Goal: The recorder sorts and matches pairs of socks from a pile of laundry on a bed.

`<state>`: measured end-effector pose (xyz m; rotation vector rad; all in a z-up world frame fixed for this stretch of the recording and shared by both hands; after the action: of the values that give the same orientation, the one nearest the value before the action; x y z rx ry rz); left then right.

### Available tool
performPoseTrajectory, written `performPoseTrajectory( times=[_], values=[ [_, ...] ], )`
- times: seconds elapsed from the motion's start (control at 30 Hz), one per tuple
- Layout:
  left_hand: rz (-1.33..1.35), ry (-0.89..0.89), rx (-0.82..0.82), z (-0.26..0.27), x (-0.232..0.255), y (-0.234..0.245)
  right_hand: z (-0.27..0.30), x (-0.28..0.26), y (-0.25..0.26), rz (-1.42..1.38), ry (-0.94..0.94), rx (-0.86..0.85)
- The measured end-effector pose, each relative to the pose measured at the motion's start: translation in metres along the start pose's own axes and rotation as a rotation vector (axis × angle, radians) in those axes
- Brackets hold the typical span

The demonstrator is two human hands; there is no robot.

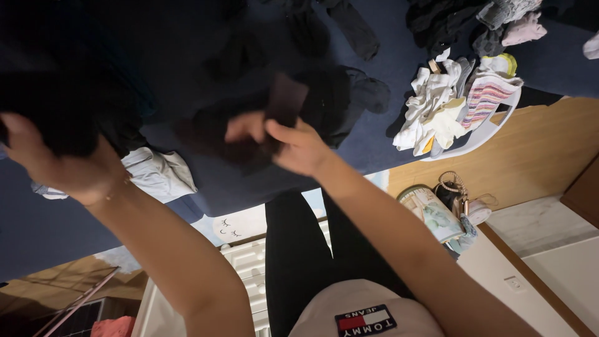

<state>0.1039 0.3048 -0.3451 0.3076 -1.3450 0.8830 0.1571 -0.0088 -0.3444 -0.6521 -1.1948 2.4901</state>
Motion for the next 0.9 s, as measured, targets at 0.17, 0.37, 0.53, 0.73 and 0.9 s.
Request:
performPoseTrajectory(
  times=[0.17,0.37,0.53,0.73,0.9],
  values=[
    [0.259,0.119,0.322,0.029,-0.012,-0.008,0.019,0.053,0.147,0.920,-0.435,0.768],
    [0.261,0.363,0.147,0.084,-0.078,0.025,0.057,0.076,0.220,0.999,-0.360,0.863],
    [0.077,0.727,0.106,0.131,-0.139,0.014,0.036,0.025,0.224,1.274,0.099,0.968],
    [0.292,0.862,-0.280,0.154,-0.183,-0.013,-0.040,-0.087,0.137,1.854,1.064,0.908],
    [-0.933,0.644,-0.306,0.128,-0.193,-0.017,-0.076,-0.089,0.216,1.813,0.331,1.048]
  ],
)
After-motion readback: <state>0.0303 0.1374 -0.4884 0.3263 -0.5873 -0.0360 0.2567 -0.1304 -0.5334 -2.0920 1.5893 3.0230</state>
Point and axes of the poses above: each hand's wrist, its own z-axis away from the middle knuckle, its own y-axis out of the back of the hand, x = y × z, the point moved 5 cm from there along -z, towards the middle knuckle, and after that the axes turned 10 degrees about x, right-handed, at the moved point
